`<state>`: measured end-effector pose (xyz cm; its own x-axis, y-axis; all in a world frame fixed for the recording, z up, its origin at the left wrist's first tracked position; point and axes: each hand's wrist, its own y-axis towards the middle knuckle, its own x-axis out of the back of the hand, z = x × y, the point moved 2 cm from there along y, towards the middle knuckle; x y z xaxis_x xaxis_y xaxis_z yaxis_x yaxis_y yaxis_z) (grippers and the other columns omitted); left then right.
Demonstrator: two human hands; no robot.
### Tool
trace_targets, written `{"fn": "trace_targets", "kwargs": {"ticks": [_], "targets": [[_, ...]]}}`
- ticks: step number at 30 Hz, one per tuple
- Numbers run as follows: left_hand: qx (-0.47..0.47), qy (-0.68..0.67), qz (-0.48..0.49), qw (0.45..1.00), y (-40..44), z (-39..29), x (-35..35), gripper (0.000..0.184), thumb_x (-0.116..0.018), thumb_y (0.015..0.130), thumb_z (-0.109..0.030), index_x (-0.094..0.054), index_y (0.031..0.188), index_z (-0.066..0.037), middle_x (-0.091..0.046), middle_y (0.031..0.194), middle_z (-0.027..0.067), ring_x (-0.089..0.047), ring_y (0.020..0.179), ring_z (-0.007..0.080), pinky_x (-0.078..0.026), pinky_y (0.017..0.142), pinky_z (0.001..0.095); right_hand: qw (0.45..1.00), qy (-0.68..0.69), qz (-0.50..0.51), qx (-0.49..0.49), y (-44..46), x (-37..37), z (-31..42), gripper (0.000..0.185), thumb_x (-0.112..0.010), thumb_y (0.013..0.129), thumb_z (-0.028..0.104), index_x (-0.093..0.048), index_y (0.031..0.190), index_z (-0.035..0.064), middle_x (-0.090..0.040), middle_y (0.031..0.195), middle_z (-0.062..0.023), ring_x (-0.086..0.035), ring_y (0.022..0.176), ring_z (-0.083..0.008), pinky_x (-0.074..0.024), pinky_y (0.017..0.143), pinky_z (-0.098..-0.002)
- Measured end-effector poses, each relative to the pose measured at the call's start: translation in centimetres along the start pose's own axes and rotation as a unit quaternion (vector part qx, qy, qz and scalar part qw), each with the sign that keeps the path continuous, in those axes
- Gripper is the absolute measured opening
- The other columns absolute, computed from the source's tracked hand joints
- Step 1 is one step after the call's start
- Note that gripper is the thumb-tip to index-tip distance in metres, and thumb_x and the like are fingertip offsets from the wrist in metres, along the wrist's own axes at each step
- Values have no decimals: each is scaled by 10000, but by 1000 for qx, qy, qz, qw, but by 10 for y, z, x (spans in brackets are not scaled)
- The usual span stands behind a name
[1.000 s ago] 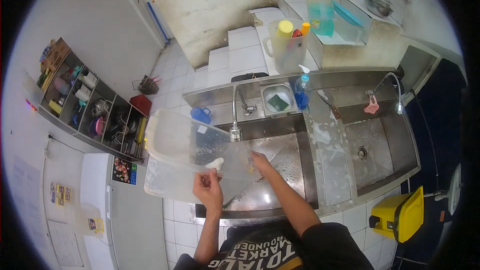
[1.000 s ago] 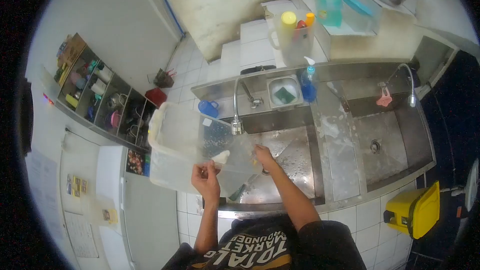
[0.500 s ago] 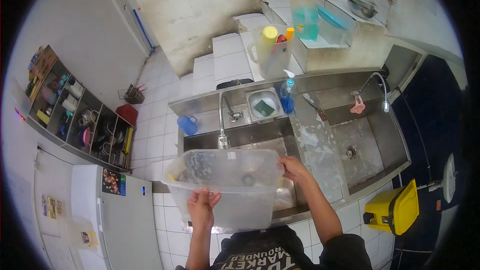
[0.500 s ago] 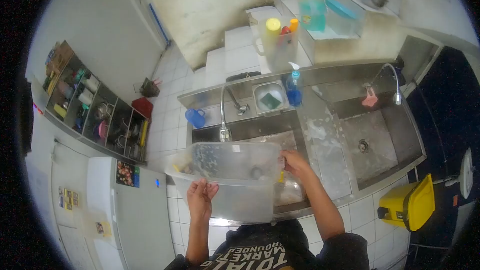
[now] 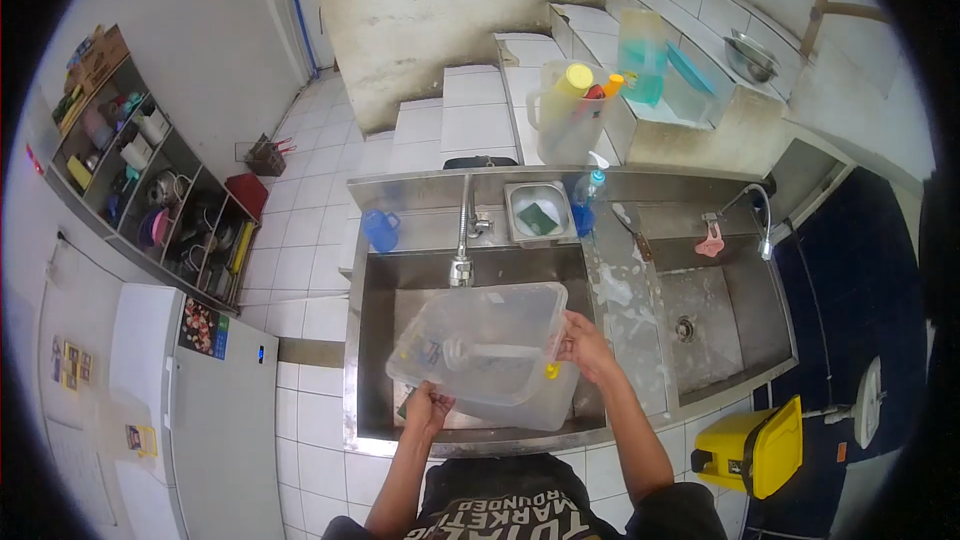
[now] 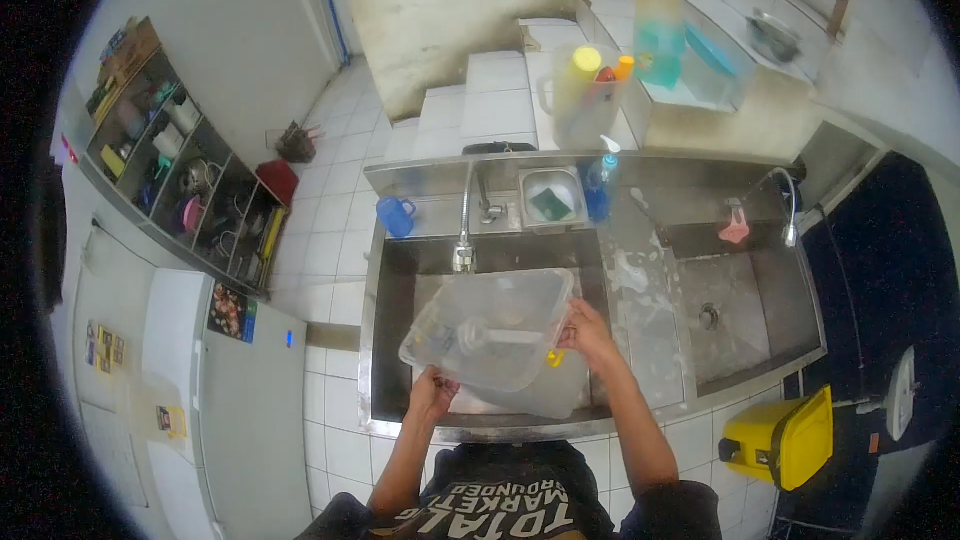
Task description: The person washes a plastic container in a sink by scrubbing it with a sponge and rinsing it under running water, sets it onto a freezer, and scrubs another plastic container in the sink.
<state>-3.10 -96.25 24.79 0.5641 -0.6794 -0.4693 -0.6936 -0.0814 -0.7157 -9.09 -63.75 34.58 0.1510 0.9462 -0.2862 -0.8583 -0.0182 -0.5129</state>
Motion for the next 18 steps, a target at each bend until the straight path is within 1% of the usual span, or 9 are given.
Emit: {"fn": "trace_targets", "kwargs": {"ticks": [3,5,6,7,8,10,13,16,18], "targets": [[53,25,43,997,16,18,17,82,-517,883,-137,-509,887,-55,-492,770,83,-557,779,235,-525,748,436,999,-34,-10,25,12,-8,-23,339,-420,1013,198,-422,1329,76,-630,864,-68,-631,683,-158,-543,643,-322],[65,285,-119,949,-5,25,0,276,-495,914,-173,-522,1086,42,-556,1047,197,-563,1002,346,-464,932,485,998,-51,-16,35,16,-17,-35,328,-416,1011,195,-428,1323,91,-619,846,-61,-621,664,-151,-537,624,-311],[68,278,-121,951,-3,43,4,276,-495,914,-173,-522,1086,42,-556,1047,197,-563,1002,346,-464,932,485,997,-64,-22,43,17,-22,-41,319,-411,1010,191,-435,1316,106,-608,827,-53,-611,645,-145,-531,604,-300],[-154,499,-62,851,0,58,5,400,-480,930,-196,-441,1204,93,-478,1209,257,-486,1136,399,-393,1011,487,997,-71,-18,40,19,-28,-48,319,-411,1010,191,-435,1316,106,-608,827,-53,-611,645,-145,-531,604,-300],[-358,665,2,655,-1,72,-2,533,-465,946,-220,-360,1322,144,-400,1370,318,-410,1270,452,-321,1091,490,994,-101,-19,49,21,-33,-56,313,-407,1010,190,-437,1312,112,-593,798,-44,-602,638,-137,-523,589,-290],[-388,657,234,603,-19,73,-45,675,-440,967,-278,-204,1399,184,-243,1462,375,-242,1382,481,-192,1155,470,989,-135,-18,53,23,-42,-66,308,-403,1011,190,-440,1309,118,-578,769,-36,-594,631,-130,-515,574,-279],[-357,580,251,688,-61,60,-114,662,-426,972,-270,-200,1404,178,-252,1452,380,-268,1369,477,-207,1150,474,996,-81,-18,25,23,-45,-72,294,-399,1013,191,-452,1291,112,-561,751,-30,-583,631,-119,-514,544,-276],[-413,613,256,624,-38,60,-133,643,-416,977,-271,-217,1414,156,-257,1462,359,-275,1376,453,-208,1151,458,998,-30,-22,43,39,-30,-72,275,-396,1015,195,-472,1264,107,-547,738,-23,-578,611,-114,-513,518,-270],[-312,522,270,746,-4,70,-139,623,-423,974,-266,-240,1427,120,-282,1472,322,-298,1375,427,-223,1147,443,990,-126,-9,59,45,-19,-75,260,-387,1014,186,-493,1235,96,-546,746,-17,-566,586,-113,-513,521,-272]]}}
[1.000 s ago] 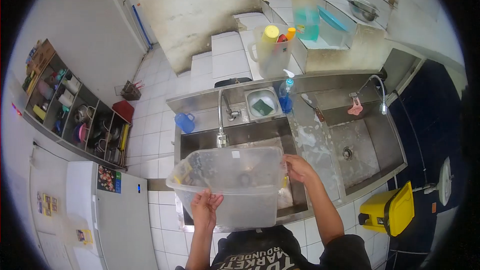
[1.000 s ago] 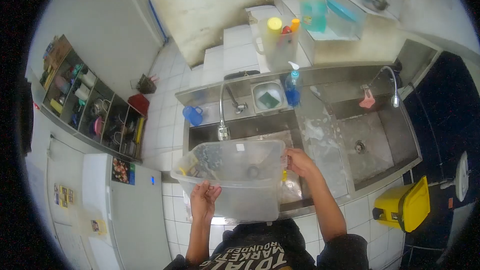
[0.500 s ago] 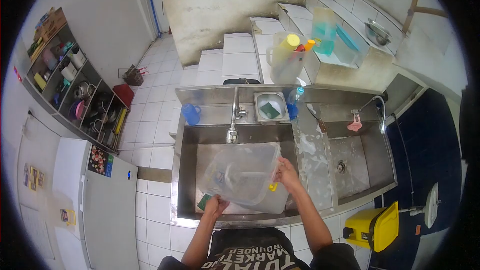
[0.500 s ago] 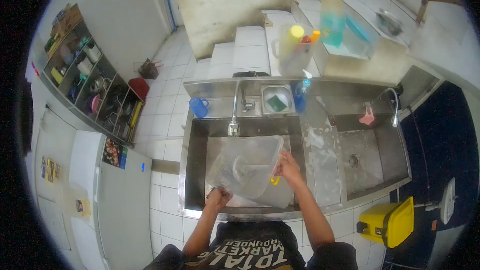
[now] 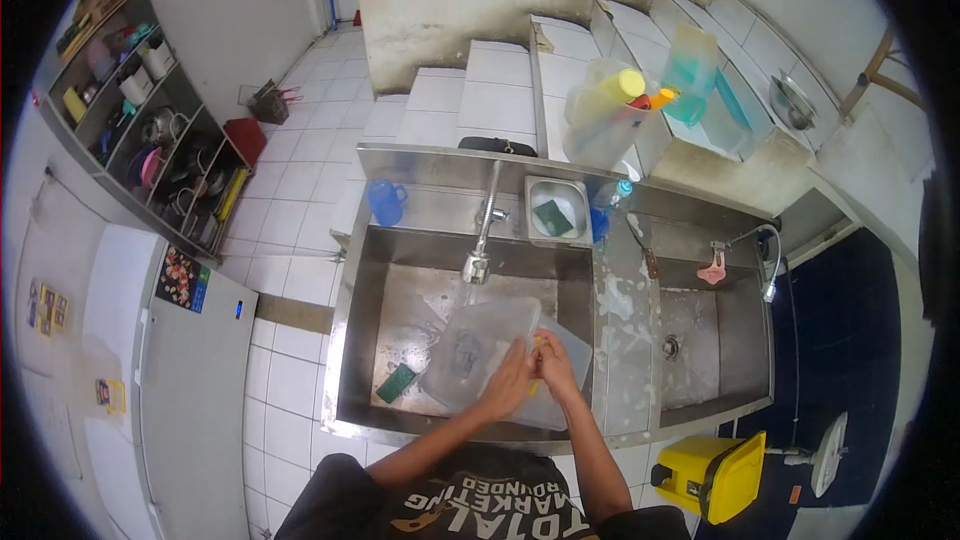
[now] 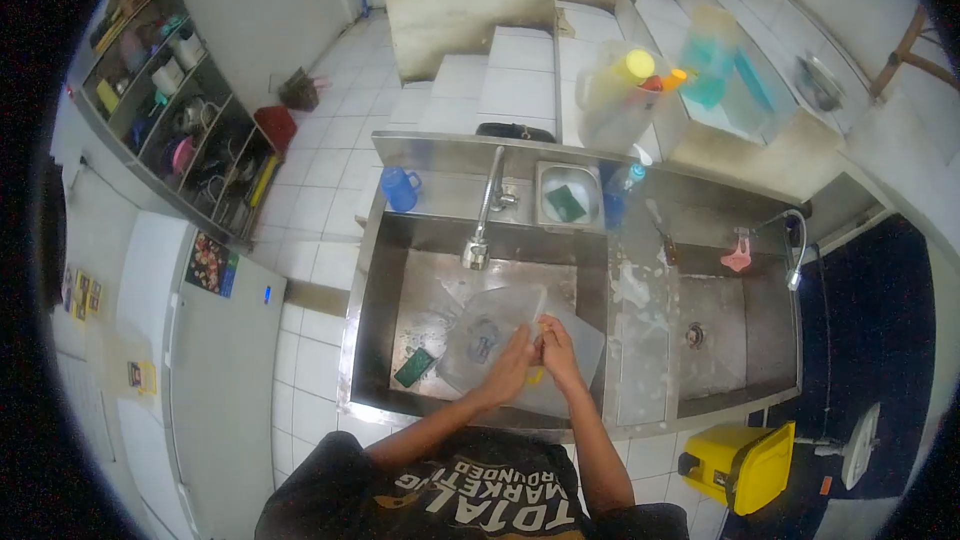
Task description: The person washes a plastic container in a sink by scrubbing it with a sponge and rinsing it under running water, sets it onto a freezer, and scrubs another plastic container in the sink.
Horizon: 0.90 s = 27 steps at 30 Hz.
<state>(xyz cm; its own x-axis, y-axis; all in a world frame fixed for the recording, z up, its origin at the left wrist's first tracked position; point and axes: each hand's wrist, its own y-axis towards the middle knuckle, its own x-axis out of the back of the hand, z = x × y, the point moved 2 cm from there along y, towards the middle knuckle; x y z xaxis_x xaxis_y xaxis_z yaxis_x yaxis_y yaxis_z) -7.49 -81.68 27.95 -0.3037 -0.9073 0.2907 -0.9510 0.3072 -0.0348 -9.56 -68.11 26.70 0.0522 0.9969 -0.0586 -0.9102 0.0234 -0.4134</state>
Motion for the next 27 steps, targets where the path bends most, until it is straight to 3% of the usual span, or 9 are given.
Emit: {"fn": "trace_targets", "kwargs": {"ticks": [3,5,9,14,17,19,23,25,27], "targets": [[-19,31,-72,997,71,-5,18,618,-491,940,-244,-294,1415,98,-340,1444,309,-340,1345,434,-280,1119,446,999,12,-5,-36,-6,-6,14,239,-391,1007,159,-519,1194,83,-539,734,-9,-552,573,-104,-510,528,-280],[-135,92,-175,971,127,-43,34,511,-548,885,-172,-427,1312,82,-463,1325,293,-426,1253,447,-367,1047,463,999,-30,-20,-16,-9,-4,16,230,-389,1006,145,-530,1175,78,-538,731,-6,-548,583,-95,-509,539,-275],[-81,216,-104,967,268,-65,27,303,-547,816,-58,-519,1096,53,-551,1084,251,-543,1060,411,-459,897,481,996,-72,-50,34,-13,4,9,212,-391,1007,116,-551,1135,61,-534,719,3,-540,606,-72,-501,565,-250],[-34,414,-31,909,377,-8,-27,520,-663,725,-180,-535,1188,18,-563,1118,251,-559,1077,409,-499,879,476,999,-24,-41,9,-16,6,15,216,-402,1016,127,-549,1152,46,-544,720,-5,-553,642,-70,-508,604,-246],[50,497,-24,866,388,6,-36,609,-707,679,-272,-546,1211,-22,-548,1154,254,-540,1116,412,-485,909,497,998,39,-34,-36,-18,4,15,226,-407,1019,134,-545,1171,40,-574,748,-33,-586,671,-89,-534,643,-263],[91,434,59,894,392,3,-35,657,-711,668,-308,-541,1240,-33,-513,1201,273,-504,1159,413,-470,942,492,997,52,-25,-49,-14,5,21,232,-407,1020,137,-539,1184,41,-587,765,-45,-599,677,-99,-541,651,-268],[95,285,28,953,356,-34,-10,649,-700,664,-257,-535,1252,-37,-492,1248,251,-479,1164,421,-450,963,482,997,55,1,-55,-12,-1,26,229,-420,1015,145,-525,1190,42,-610,753,-57,-635,667,-130,-557,612,-289],[-99,166,-78,978,298,-57,9,619,-674,653,-182,-548,1246,-57,-485,1275,223,-462,1150,435,-434,970,470,997,61,7,-47,-9,-6,33,222,-445,1004,137,-530,1178,29,-616,747,-76,-649,680,-143,-551,603,-293],[-144,154,-96,973,230,-60,23,601,-659,643,-133,-568,1235,-81,-485,1278,205,-448,1143,446,-418,965,486,968,-241,-58,38,-12,-7,47,175,-526,949,96,-577,1083,-5,-604,731,-110,-638,616,-201,-510,549,-325]]}}
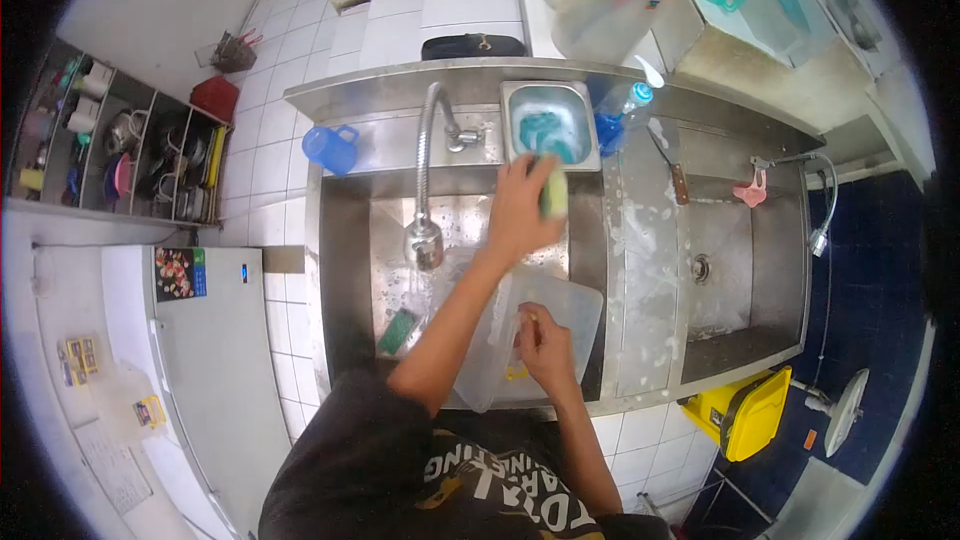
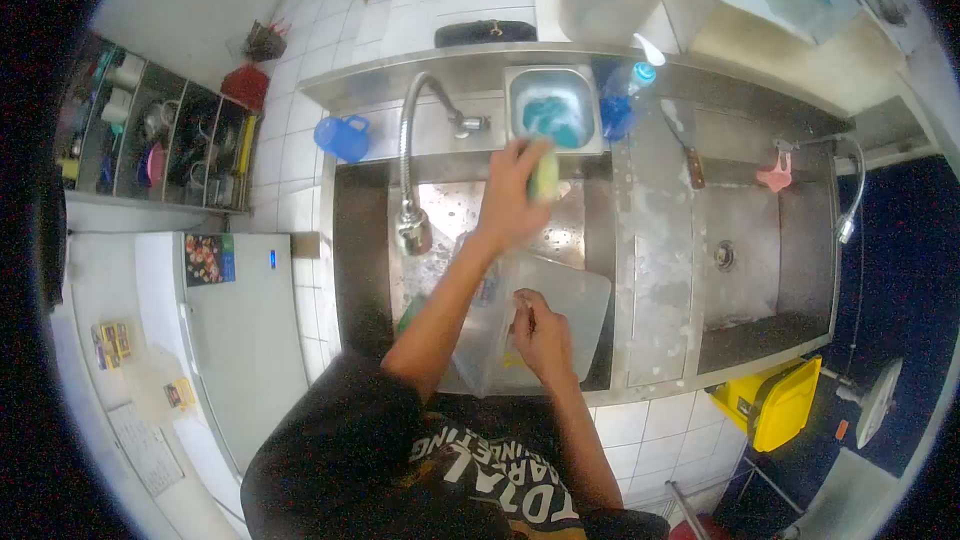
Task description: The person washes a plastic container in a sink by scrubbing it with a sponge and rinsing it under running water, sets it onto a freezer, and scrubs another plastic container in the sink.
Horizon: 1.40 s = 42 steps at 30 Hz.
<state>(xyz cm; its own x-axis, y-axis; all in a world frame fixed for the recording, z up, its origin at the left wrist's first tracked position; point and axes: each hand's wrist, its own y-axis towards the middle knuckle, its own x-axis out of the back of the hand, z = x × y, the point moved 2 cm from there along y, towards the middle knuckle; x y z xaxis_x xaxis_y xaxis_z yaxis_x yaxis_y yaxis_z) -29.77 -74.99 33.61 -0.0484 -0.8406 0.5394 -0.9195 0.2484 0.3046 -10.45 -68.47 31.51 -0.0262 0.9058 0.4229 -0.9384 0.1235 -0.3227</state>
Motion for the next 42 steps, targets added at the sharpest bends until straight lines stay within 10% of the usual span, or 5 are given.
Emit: {"fn": "trace_targets", "kwargs": {"ticks": [6,13,21,29,42], "targets": [[-10,-58,78,995,-125,19,24,667,-619,684,-167,-521,1334,-57,-366,1455,225,-349,1256,443,-258,1101,477,929,-134,-243,243,14,-27,-27,93,-571,882,76,-607,874,-9,-553,889,-154,-536,813,-333,-417,734,-403],[89,-128,77,985,-194,29,35,700,-635,790,-252,-410,1445,-153,-332,1485,210,-320,1309,458,-217,1124,509,930,-128,-253,232,28,-49,-41,97,-584,877,79,-584,859,-16,-521,907,-152,-499,886,-312,-386,811,-403],[92,-104,167,976,-297,-30,77,923,-597,692,40,-164,1505,-23,-191,1488,332,-244,1366,492,-252,1124,464,937,-52,-245,243,25,-47,-59,108,-633,819,60,-543,817,0,-470,922,-102,-478,902,-243,-381,858,-334],[238,-127,35,962,-195,20,28,871,-633,771,-24,-145,1492,9,-288,1437,348,-340,1292,520,-322,1078,465,933,-110,-203,276,28,-48,-49,112,-609,762,56,-534,835,15,-493,925,-162,-486,922,-328,-378,840,-386],[54,67,155,984,-323,-15,53,719,-620,757,-15,-307,1402,55,-338,1391,316,-364,1292,469,-349,1062,481,927,-57,-298,219,34,-33,-82,121,-631,775,37,-532,842,19,-501,934,-133,-496,932,-300,-393,836,-390]]}}
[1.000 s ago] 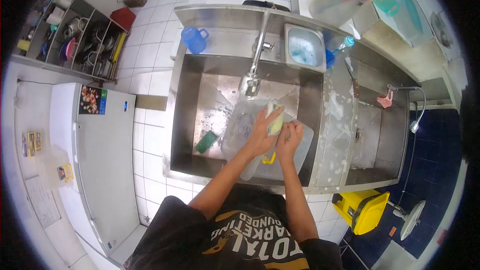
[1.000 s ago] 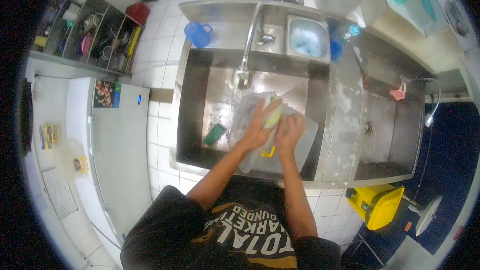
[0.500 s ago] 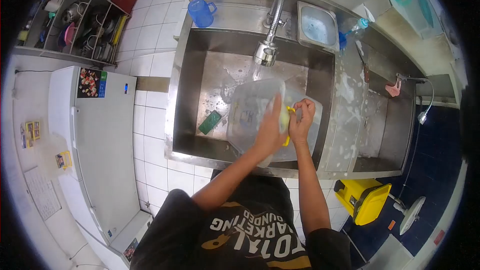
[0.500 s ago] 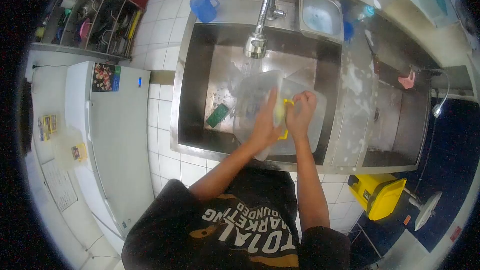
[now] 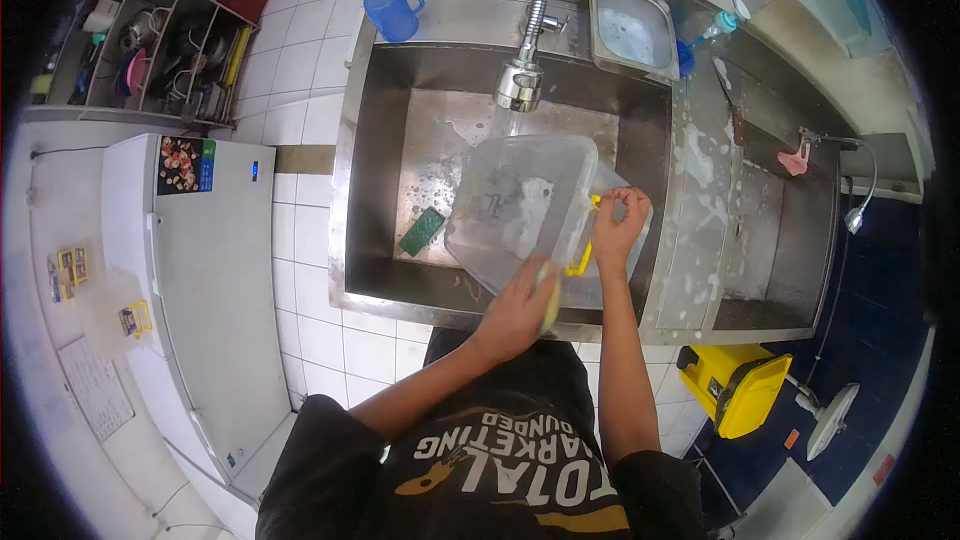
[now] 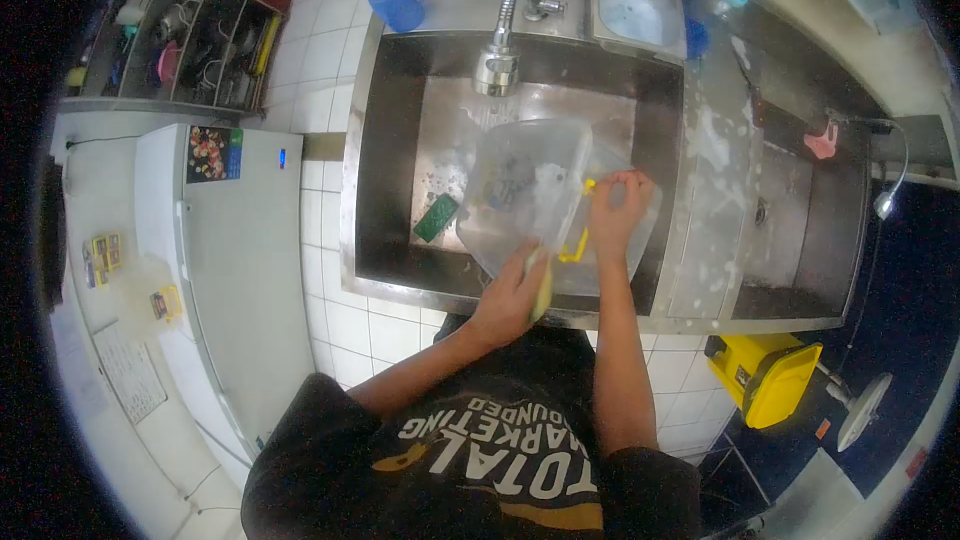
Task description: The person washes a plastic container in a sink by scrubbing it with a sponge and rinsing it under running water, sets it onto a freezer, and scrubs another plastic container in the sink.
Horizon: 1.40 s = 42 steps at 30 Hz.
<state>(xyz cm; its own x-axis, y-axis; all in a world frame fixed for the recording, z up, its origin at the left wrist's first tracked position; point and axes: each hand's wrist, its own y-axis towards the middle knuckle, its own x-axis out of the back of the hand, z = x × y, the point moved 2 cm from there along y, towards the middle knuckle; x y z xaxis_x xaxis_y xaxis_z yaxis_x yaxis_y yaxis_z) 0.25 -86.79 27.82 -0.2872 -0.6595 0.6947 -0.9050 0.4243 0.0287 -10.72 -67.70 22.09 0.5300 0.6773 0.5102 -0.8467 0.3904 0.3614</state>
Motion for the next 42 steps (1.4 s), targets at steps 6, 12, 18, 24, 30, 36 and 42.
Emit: {"fn": "trace_targets", "kwargs": {"ticks": [6,12,18,24,30,36,42], "targets": [[35,-75,36,996,-18,17,4,634,-603,796,-51,-359,1370,60,-416,1341,280,-419,1239,447,-356,1053,477,999,22,-18,-33,-4,-6,4,112,-640,790,57,-546,838,20,-525,910,-123,-513,934,-295,-403,838,-396],[44,31,-76,996,6,-36,-39,742,-681,769,-129,-315,1373,99,-401,1290,319,-443,1140,471,-367,999,493,999,-35,5,-30,5,8,7,129,-663,799,85,-586,880,21,-558,932,-137,-541,912,-291,-425,830,-390],[117,-12,-110,987,78,-47,-9,804,-665,743,-90,-253,1403,112,-349,1358,316,-412,1166,475,-347,1009,490,998,-56,5,-22,5,3,5,153,-696,836,144,-623,875,16,-572,873,-101,-548,847,-227,-445,784,-352],[54,-145,-68,986,10,-28,-52,780,-695,776,-167,-293,1390,98,-393,1345,302,-433,1193,435,-355,1033,462,996,-91,2,-2,13,15,-2,183,-686,857,183,-634,870,8,-583,838,-99,-562,801,-214,-456,768,-344],[-57,-129,15,990,5,-14,-53,596,-679,841,-272,-443,1276,59,-559,1148,215,-538,1084,373,-422,973,435,984,-10,86,-158,15,49,-32,252,-640,901,217,-639,979,-22,-640,1021,-131,-604,916,-232,-465,841,-342],[-81,-87,-7,993,1,-14,-40,535,-659,853,-277,-477,1249,35,-563,1094,190,-542,1050,352,-437,940,418,960,-140,242,-30,-7,49,71,537,-674,810,135,-476,1283,-22,-631,1120,-166,-615,1000,-258,-458,894,-350],[0,-281,-87,956,-8,-4,-17,539,-644,862,-209,-455,1308,27,-556,1187,224,-542,1082,393,-441,951,451,948,-118,265,-132,-2,59,48,721,-633,716,18,-367,1386,-10,-511,1285,-231,-512,1196,-330,-398,1012,-378]]}}
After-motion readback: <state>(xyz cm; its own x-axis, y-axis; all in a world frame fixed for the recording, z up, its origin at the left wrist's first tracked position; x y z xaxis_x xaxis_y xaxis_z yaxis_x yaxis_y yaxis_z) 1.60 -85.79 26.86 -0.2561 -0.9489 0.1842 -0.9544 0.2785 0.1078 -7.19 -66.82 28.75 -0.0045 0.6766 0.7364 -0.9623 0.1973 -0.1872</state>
